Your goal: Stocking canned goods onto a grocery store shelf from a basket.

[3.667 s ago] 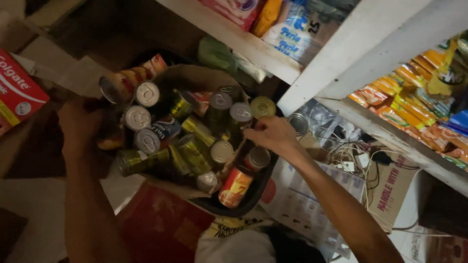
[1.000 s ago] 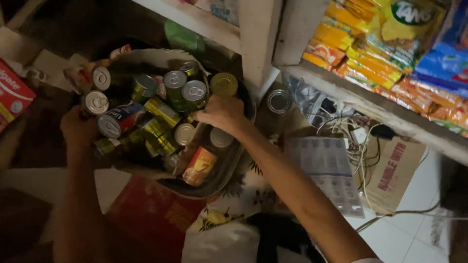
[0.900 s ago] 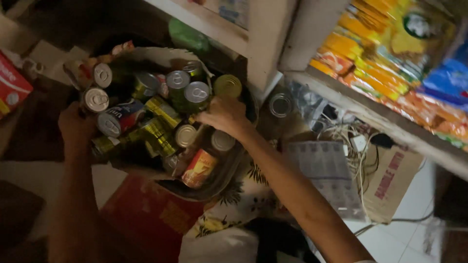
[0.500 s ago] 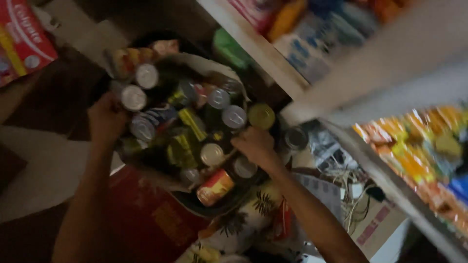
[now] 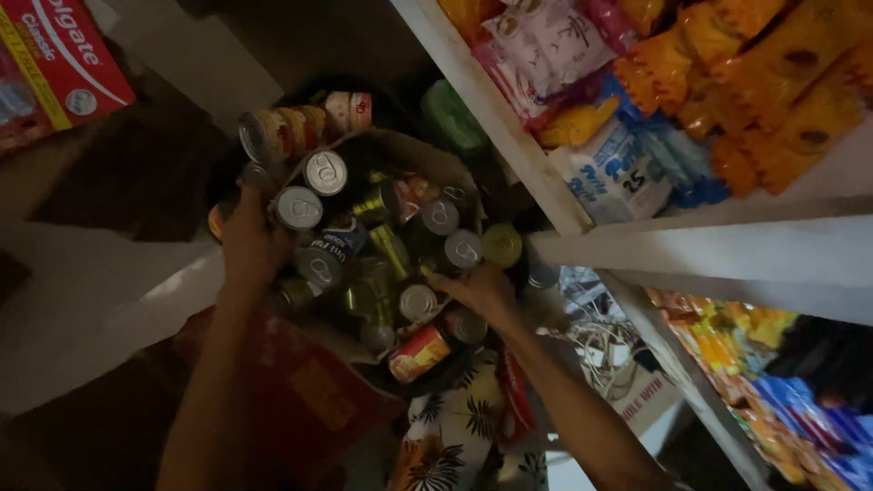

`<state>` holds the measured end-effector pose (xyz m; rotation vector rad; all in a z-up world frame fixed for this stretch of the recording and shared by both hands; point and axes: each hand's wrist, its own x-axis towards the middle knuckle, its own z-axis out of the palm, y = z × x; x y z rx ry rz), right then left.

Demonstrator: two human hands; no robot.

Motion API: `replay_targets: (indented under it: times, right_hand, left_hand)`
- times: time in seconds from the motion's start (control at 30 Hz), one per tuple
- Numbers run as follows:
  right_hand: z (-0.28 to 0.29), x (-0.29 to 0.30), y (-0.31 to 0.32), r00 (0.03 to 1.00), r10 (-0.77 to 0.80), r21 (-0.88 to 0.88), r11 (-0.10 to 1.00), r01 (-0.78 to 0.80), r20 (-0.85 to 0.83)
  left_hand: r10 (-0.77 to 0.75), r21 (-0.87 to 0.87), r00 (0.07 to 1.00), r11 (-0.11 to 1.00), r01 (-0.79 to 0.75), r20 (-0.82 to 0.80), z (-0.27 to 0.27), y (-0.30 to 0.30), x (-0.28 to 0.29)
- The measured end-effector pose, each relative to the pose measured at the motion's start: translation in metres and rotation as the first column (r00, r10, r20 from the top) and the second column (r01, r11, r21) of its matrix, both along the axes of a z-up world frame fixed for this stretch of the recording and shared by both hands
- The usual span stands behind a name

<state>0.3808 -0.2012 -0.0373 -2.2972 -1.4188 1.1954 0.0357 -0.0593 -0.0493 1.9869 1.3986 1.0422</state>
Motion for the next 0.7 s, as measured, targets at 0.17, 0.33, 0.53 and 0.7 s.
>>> replay_targets:
  times: [0.17,0.33,0.53,0.7]
  right_hand:
    - [-0.066,0.026,-0.021,0.949,0.041,0.293,0.955,0.055,-0.312]
    - [-0.094,0.034,-0.033,0.993,0.045,0.171,0.985,-0.026,-0.109]
    - [-0.085,0.021,-0.023,0.974,-0.181,-0.038,0.983,0.177,-0.139]
    - [-0.022,0.011,-0.001,0.952,-0.261,-0.182,0.956,0.232,-0.159]
  left_hand:
    - [0.050,-0.203,0.996,0.977,-0.065,-0.076,-0.006,0.002,-0.001]
    - [0.014,-0.212,0.947,0.973,-0.086,-0.321,-0.012,0.004,-0.002]
    - [0.036,-0.096,0.975,0.994,-0.058,-0.219,-0.089,0.017,-0.014]
    - [0.191,0.223,0.890,0.969,-0.104,-0.414,-0.089,0.018,-0.009]
